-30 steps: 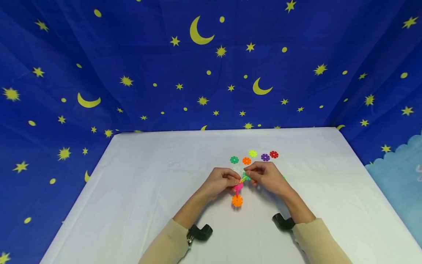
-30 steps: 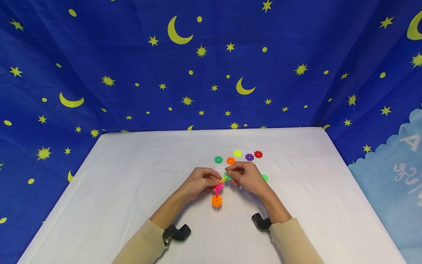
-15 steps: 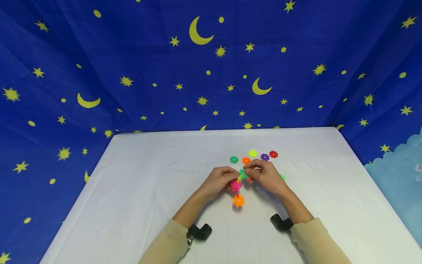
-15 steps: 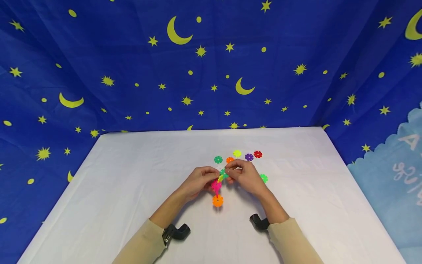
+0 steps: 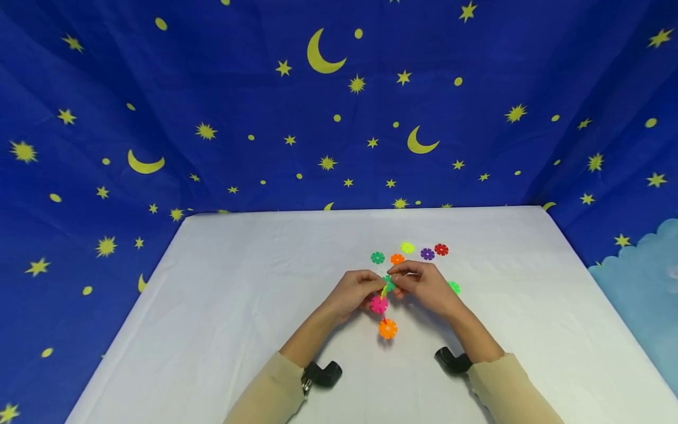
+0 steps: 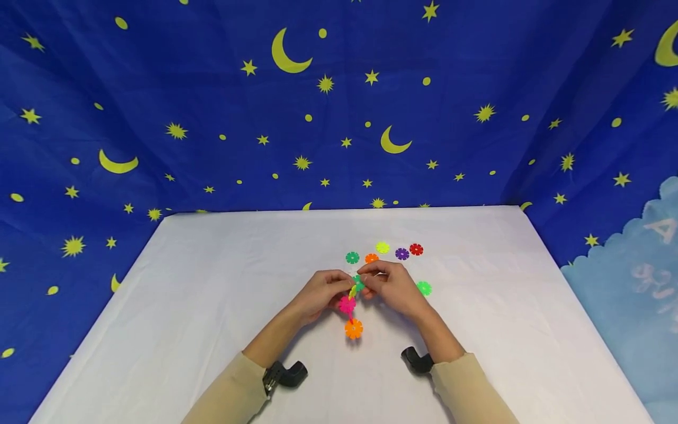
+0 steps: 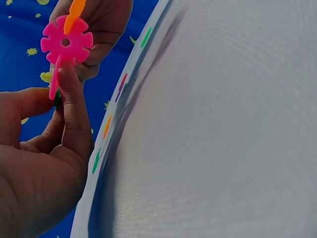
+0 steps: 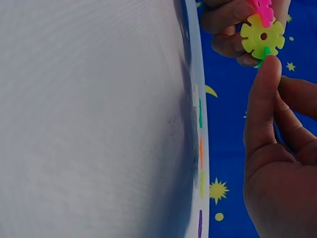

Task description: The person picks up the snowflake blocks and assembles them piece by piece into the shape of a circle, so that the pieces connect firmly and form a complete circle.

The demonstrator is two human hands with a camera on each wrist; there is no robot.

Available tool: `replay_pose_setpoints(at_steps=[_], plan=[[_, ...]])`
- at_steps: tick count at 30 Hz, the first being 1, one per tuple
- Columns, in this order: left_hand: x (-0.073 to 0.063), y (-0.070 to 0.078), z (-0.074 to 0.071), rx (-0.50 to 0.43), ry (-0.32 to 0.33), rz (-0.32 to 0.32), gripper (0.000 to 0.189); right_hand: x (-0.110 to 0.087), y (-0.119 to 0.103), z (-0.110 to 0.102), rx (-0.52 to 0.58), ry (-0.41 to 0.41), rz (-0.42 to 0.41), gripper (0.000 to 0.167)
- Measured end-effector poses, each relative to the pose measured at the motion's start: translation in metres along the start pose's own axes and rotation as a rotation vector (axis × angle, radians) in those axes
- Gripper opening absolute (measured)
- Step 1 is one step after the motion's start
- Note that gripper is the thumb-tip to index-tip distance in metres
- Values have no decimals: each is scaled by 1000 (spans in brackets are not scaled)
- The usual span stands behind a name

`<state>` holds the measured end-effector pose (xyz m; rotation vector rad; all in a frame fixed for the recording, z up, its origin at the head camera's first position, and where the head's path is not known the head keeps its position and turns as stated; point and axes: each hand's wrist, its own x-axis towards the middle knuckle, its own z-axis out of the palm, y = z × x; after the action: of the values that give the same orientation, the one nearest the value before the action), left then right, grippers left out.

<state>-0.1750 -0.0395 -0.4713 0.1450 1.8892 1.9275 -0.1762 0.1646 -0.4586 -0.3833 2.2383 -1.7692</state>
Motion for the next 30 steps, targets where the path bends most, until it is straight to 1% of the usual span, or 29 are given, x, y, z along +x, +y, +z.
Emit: replay_pose_setpoints(at_steps=[4,7,13,19,24,28,30], plan=[[1,-2,1,1,0,6,21,-2,-1,-3,-15,-1,-5,25],[1,-2,1,-1,14,3,21,-2,-1,-9,-55,-4,-22,28],[1,-1,0,3,21,-2,18,-2,-2,-25,-112,41,-13,32],[0,-1,-1,12,18,-1,19,-5,0,-43,-158,64,23,35],[0,-2,-2,-1,13,0,18,-8,2,-57,-192,96,46,33],[0,-3,-3,-11,9,0,17,-9,2,-67,-205,136,85,33],[0,-2,-2,-11,4,2,17,-10,3,-72,-216,138,110,34]])
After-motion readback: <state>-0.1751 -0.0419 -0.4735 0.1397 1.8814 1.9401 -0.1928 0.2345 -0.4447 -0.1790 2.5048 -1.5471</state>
